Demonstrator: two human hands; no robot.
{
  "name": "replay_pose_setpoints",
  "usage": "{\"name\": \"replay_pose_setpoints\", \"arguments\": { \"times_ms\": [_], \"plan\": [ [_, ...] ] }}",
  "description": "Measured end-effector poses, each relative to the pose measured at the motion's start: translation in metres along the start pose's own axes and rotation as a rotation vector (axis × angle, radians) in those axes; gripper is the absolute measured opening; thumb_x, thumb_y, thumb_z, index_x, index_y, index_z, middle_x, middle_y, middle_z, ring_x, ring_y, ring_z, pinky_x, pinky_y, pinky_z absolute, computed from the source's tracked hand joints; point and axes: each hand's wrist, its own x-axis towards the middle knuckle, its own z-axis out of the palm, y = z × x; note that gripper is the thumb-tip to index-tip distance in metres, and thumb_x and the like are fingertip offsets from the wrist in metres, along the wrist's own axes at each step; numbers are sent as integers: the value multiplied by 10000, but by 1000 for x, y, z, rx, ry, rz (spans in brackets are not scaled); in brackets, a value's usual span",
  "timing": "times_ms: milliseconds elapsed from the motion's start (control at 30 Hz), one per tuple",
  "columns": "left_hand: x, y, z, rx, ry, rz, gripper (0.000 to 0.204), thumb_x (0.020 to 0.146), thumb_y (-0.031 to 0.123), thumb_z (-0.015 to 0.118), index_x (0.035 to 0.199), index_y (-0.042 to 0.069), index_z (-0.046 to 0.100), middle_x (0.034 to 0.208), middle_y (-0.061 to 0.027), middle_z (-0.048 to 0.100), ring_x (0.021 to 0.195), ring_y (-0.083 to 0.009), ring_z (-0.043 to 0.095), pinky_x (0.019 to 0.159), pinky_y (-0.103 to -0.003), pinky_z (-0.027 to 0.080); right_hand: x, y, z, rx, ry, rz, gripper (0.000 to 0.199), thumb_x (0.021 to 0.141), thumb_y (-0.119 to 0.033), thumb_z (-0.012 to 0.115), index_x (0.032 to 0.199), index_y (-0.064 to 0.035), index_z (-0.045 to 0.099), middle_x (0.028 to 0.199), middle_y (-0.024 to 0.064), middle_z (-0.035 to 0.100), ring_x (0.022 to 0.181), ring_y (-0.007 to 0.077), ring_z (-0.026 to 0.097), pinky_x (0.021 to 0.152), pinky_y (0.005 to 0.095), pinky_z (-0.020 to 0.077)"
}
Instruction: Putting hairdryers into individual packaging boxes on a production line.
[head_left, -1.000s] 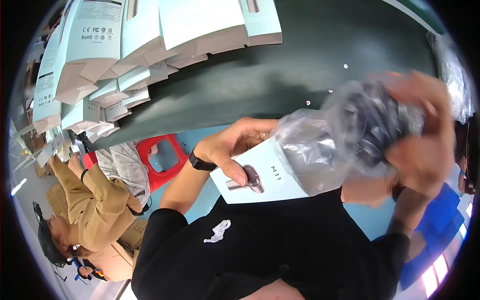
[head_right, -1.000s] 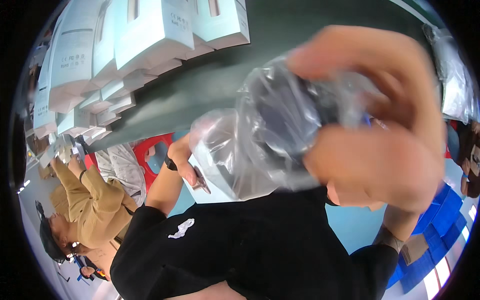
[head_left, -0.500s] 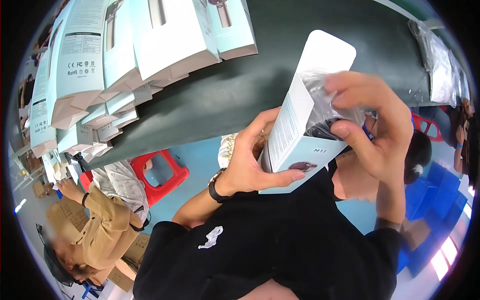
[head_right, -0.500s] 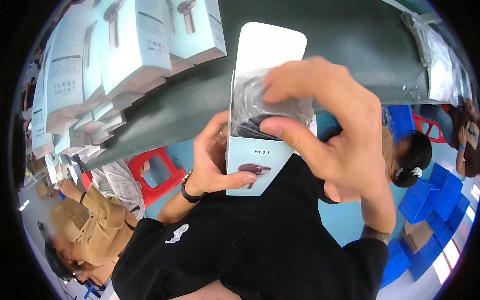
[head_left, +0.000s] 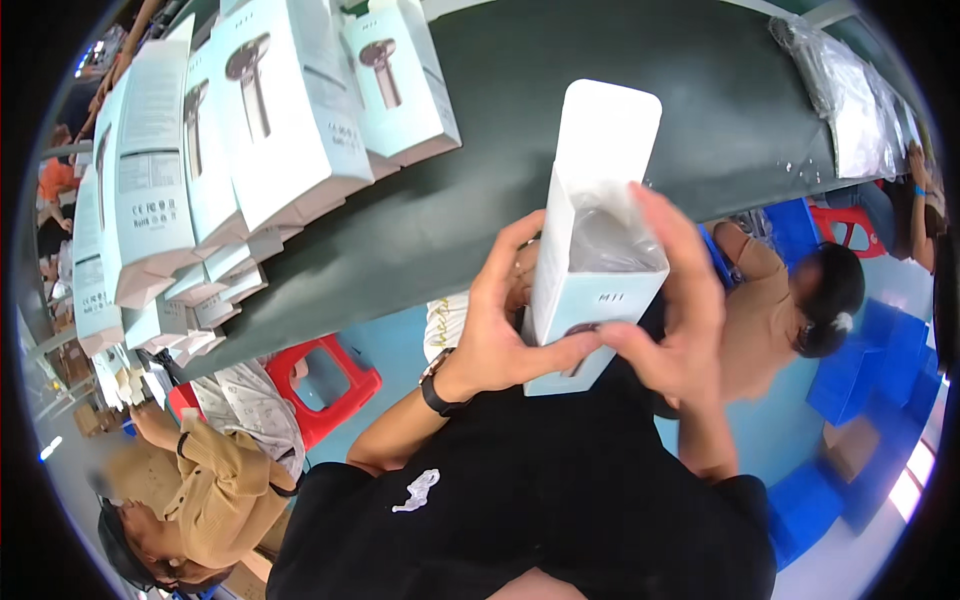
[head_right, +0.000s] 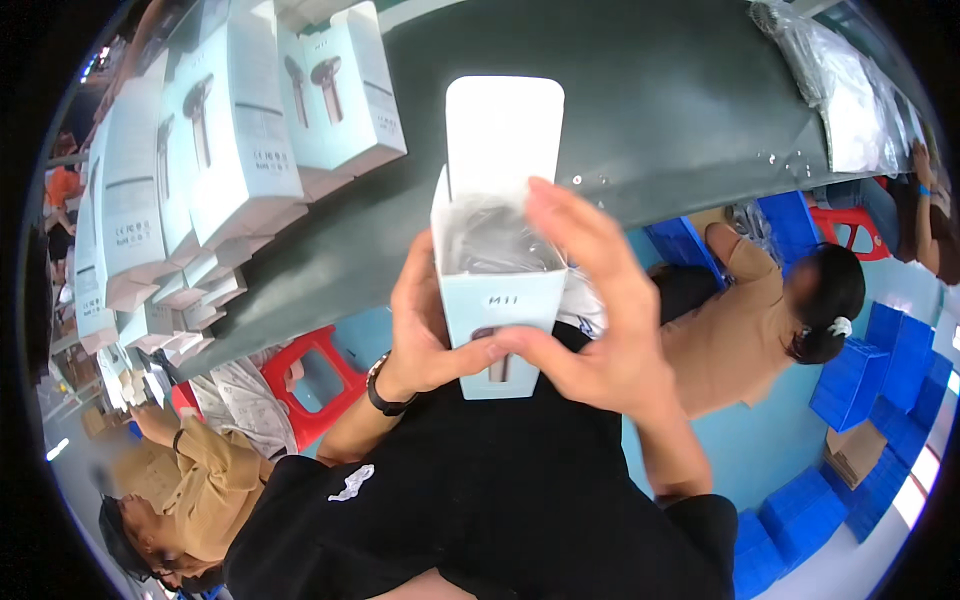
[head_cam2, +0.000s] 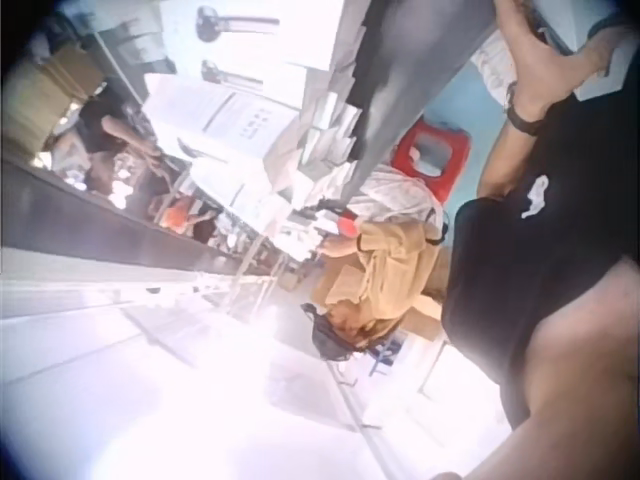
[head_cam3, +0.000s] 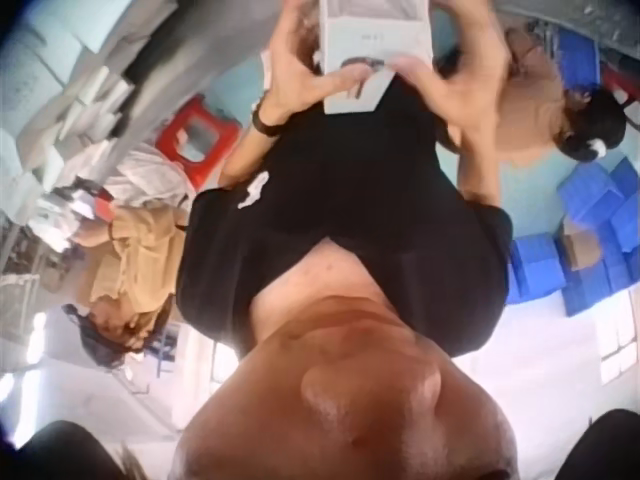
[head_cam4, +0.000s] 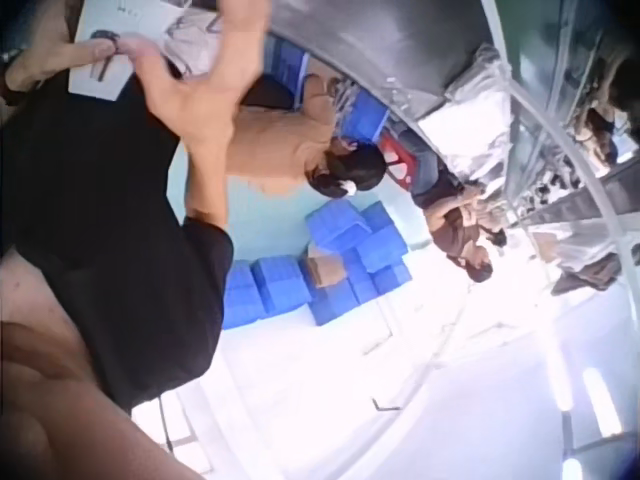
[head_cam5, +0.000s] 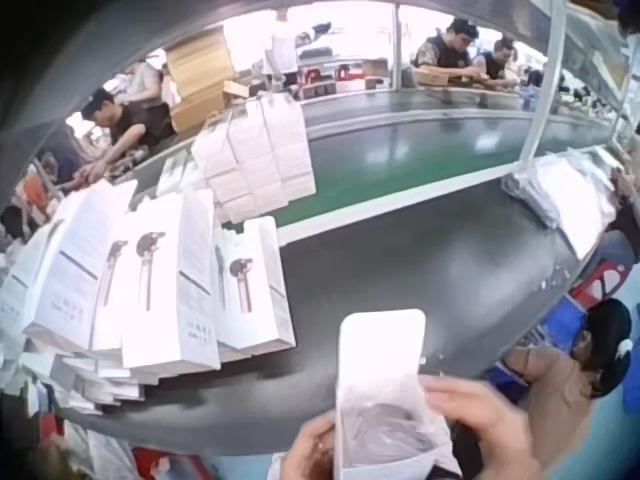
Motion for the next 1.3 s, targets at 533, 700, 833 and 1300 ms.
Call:
{"name": "replay_pose_setpoints", "arguments": {
  "times_ms": [533, 700, 833, 1300],
  "plan": [
    [-14, 152, -16, 1315, 260, 633, 558, 610, 159, 805, 1099, 10, 579, 1125, -241, 605, 1047, -412, 587, 930, -520, 431, 107, 93, -83, -1115, 316, -27, 565, 877, -230, 644, 1365, -62, 415, 1291, 159, 534, 1162, 284, 531, 967, 349, 407],
    [-15, 123, -52, 1146, 569, 783, 368, 719, -7, 704, 1052, 28, 550, 1103, -192, 601, 1005, -335, 604, 871, -417, 496, 131, -32, 35, -150, -106, -162, 752, 621, -241, 830, 1275, -36, 519, 1276, 168, 520, 1152, 333, 527, 975, 441, 403],
    [-17, 89, -55, 866, 741, 1004, 199, 858, 38, 493, 1058, 42, 497, 978, -156, 549, 821, -308, 540, 715, -397, 458, 122, -5, 120, -143, -170, -459, 685, 596, -285, 816, 1217, -129, 573, 1482, 192, 289, 1376, 445, 230, 923, 587, 385],
    [10, 78, -10, 113, 481, 380, 905, 688, 294, 725, 1377, -52, 253, 1259, -249, 464, 1170, -348, 487, 923, -409, 451, 29, 8, 87, -16, 243, -780, 338, 761, -67, 681, 1090, -99, 611, 1305, 139, 501, 1284, 479, 379, 1028, 637, 325]
  ]
}}
